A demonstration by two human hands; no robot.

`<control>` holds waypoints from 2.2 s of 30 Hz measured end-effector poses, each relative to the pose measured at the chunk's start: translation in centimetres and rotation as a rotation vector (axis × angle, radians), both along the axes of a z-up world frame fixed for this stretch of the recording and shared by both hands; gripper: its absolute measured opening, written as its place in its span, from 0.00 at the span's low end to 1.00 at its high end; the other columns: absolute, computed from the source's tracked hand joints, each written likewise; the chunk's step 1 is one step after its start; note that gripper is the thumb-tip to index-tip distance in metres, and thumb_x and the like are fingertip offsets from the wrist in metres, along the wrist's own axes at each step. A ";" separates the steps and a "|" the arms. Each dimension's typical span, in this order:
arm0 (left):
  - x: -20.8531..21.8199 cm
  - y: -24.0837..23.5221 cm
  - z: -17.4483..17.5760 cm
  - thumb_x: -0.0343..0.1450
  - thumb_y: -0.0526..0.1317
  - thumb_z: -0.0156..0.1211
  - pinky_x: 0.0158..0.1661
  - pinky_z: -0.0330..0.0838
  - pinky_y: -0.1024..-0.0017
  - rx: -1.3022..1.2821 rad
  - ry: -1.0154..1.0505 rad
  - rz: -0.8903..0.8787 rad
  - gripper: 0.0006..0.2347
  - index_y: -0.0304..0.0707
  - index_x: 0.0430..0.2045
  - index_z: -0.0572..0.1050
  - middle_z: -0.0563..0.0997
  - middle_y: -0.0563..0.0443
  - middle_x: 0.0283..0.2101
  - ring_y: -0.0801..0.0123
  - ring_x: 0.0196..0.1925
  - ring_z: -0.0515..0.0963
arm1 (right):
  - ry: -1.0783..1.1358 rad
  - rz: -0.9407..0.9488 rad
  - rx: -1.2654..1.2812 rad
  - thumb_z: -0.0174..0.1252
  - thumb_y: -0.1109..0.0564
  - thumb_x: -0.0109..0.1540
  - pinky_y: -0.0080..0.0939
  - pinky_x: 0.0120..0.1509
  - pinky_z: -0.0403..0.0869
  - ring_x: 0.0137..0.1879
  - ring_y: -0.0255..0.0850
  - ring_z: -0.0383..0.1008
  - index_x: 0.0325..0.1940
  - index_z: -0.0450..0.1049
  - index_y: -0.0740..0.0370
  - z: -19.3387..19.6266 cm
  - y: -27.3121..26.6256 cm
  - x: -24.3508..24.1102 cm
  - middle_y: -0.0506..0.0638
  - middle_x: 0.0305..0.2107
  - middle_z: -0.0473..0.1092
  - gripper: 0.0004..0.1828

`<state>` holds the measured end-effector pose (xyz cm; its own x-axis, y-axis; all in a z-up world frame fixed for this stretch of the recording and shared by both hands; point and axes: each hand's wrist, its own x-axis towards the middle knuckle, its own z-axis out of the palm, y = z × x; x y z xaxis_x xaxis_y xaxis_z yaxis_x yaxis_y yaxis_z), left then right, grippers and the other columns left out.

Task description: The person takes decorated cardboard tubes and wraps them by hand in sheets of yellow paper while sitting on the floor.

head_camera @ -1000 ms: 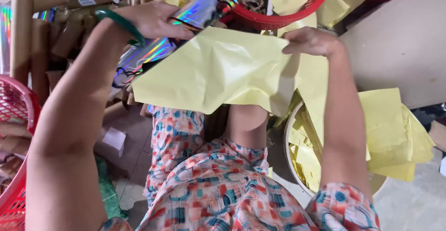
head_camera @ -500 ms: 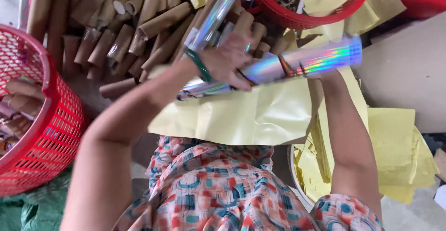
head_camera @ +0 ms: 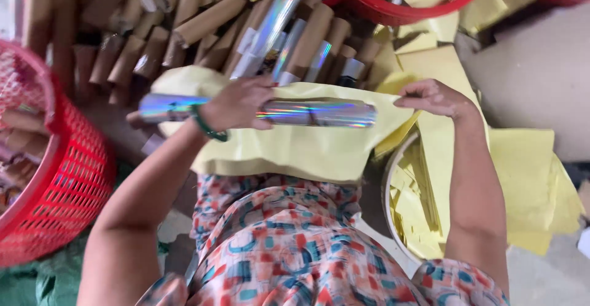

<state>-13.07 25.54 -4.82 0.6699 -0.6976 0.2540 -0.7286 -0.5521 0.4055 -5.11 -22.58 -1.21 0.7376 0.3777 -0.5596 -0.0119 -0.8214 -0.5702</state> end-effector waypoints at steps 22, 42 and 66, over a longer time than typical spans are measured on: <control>-3.6 -3.7 3.8 0.57 0.47 0.74 0.47 0.77 0.63 0.045 -0.031 0.194 0.20 0.28 0.31 0.78 0.75 0.43 0.44 0.56 0.47 0.80 | -0.065 -0.831 0.596 0.64 0.51 0.64 0.33 0.25 0.57 0.24 0.29 0.60 0.34 0.80 0.55 -5.3 3.0 -3.1 0.39 0.22 0.71 0.08; -3.4 -0.7 4.6 0.63 0.47 0.76 0.41 0.74 0.60 0.007 -0.204 0.636 0.18 0.30 0.35 0.79 0.73 0.45 0.43 0.56 0.42 0.77 | -0.175 0.108 -0.751 0.73 0.39 0.49 0.49 0.70 0.70 0.65 0.45 0.73 0.62 0.77 0.43 -4.6 -6.3 -3.1 0.49 0.54 0.76 0.36; -4.1 -4.4 4.5 0.49 0.45 0.72 0.62 0.65 0.50 0.103 -0.466 0.343 0.21 0.35 0.30 0.74 0.73 0.37 0.58 0.43 0.62 0.75 | 0.146 -0.240 0.927 0.62 0.44 0.61 0.39 0.67 0.71 0.65 0.41 0.71 0.75 0.53 0.64 -3.0 1.3 -9.9 0.52 0.62 0.69 0.44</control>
<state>-17.18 21.11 -0.32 0.6956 -0.4975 0.5183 -0.5901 -0.8071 0.0173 -14.99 -21.25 -4.25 0.7995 0.5637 -0.2075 -0.2425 -0.0131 -0.9701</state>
